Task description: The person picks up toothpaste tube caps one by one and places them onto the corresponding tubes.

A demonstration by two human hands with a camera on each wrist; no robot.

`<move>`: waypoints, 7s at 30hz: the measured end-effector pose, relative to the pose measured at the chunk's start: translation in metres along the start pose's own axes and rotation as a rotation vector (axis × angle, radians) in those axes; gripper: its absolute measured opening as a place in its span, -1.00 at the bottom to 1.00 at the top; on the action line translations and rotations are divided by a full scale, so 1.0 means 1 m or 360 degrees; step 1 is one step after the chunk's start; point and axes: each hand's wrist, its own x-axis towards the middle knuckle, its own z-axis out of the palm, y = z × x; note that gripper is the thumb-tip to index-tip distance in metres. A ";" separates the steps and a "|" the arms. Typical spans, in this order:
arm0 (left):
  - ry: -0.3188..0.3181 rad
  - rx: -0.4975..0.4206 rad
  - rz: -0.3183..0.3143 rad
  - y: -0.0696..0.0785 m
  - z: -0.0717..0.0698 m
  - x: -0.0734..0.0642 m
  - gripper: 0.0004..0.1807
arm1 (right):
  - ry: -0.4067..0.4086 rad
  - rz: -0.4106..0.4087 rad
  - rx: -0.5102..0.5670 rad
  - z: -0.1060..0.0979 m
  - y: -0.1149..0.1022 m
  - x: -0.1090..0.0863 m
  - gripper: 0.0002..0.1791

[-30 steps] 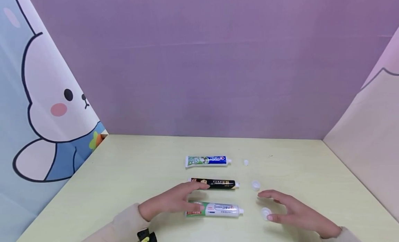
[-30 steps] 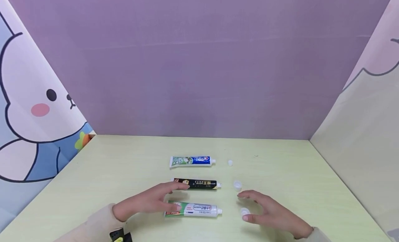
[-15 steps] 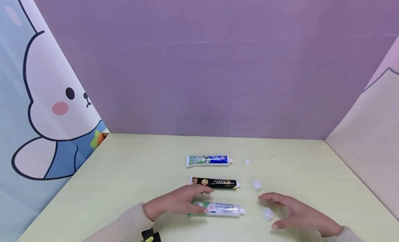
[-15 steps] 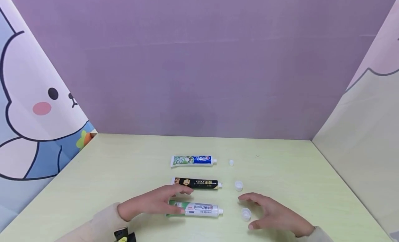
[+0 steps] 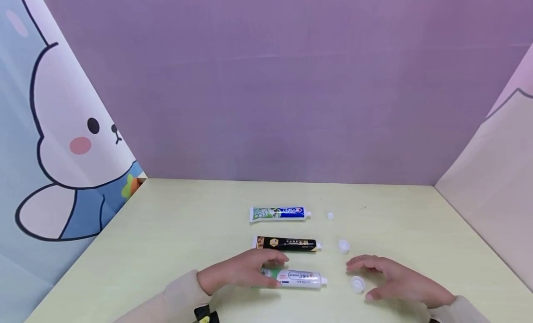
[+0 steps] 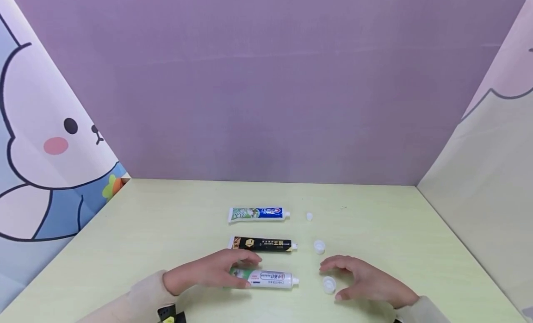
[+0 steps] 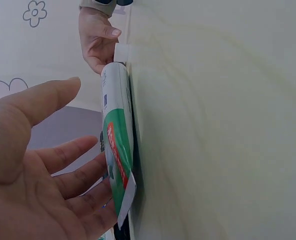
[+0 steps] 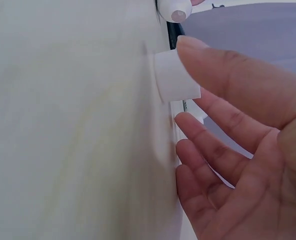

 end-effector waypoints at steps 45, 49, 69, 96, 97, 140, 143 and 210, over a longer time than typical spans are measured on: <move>0.0040 -0.0079 -0.0038 0.001 0.007 0.011 -0.49 | 0.0045 0.0118 0.0185 0.003 0.004 0.010 -0.75; 0.0022 -0.0075 -0.0022 0.000 0.007 0.012 -0.49 | 0.0085 0.0192 0.0225 0.002 0.002 0.010 -0.77; 0.0017 -0.0005 -0.0072 0.007 0.006 0.011 -0.46 | 0.0166 0.0327 0.0265 0.002 0.000 0.011 -0.80; 0.0155 -0.0177 0.0017 0.000 -0.015 0.004 -0.55 | 0.0143 0.0188 0.0295 -0.001 0.000 0.017 -0.83; 0.0153 -0.0191 0.0021 0.000 -0.016 0.003 -0.55 | 0.0151 0.0167 0.0276 -0.001 -0.001 0.018 -0.83; 0.0299 -0.0093 0.0087 0.011 -0.044 0.000 -0.62 | 0.0545 -0.0017 -0.0203 -0.005 -0.028 0.059 -0.73; 0.0300 -0.0093 0.0078 0.011 -0.044 0.001 -0.62 | 0.0560 -0.0025 -0.0221 -0.004 -0.028 0.060 -0.72; 0.0288 -0.0150 0.0004 0.029 -0.045 0.026 -0.65 | 0.0582 0.0013 -0.0438 -0.010 -0.038 0.089 -0.68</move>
